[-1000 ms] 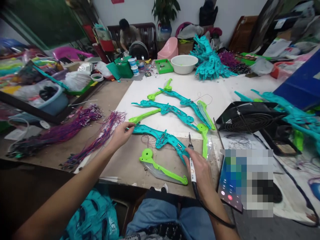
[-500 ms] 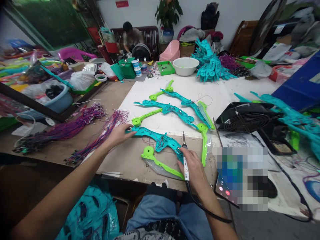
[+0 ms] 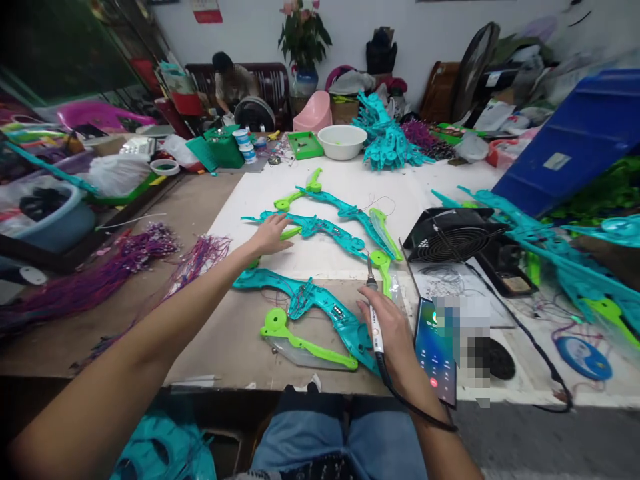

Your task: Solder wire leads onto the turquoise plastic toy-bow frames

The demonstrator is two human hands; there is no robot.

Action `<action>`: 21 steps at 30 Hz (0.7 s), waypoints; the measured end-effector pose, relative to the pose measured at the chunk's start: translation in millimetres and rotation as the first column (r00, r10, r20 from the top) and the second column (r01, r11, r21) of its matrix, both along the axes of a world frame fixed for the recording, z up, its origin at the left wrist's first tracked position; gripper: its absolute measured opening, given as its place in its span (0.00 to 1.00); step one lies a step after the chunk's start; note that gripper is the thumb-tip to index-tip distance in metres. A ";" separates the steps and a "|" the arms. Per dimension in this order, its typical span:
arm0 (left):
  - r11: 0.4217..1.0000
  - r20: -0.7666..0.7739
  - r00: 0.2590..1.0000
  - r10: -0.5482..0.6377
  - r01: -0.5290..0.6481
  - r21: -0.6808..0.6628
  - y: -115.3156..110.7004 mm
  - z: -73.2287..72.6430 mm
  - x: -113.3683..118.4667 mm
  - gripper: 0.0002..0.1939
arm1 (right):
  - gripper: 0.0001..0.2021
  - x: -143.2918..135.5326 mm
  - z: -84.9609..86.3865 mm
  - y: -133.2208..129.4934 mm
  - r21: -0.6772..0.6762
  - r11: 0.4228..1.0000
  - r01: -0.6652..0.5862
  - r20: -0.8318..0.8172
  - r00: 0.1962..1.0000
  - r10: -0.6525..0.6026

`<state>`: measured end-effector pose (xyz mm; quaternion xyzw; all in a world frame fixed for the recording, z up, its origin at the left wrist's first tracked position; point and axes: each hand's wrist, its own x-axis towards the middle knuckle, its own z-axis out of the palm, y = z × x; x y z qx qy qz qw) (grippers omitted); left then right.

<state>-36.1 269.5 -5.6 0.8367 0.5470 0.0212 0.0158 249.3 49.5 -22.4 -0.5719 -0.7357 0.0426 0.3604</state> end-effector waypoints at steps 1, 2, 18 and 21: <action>0.998 -0.026 0.999 -0.030 0.029 -0.048 10.4 1.5 8.7 0.42 | 0.13 0.6 -1.2 2.0 0.003 1.000 0.015 -0.006 1.000 -0.015; 0.994 -0.047 0.997 -0.060 0.055 -0.097 20.1 3.2 17.3 0.45 | 0.13 0.8 -2.7 3.5 0.005 1.000 0.030 -0.010 1.000 -0.030; 0.917 0.145 0.938 -0.316 0.341 -0.209 42.9 22.0 42.7 0.46 | 0.11 3.9 23.8 -8.7 0.002 0.994 0.113 -0.026 0.993 -0.113; 0.882 0.183 0.903 -0.388 0.422 -0.209 9.5 26.5 41.7 0.45 | 0.11 1.2 36.9 -17.9 0.011 0.984 0.179 -0.029 0.983 -0.179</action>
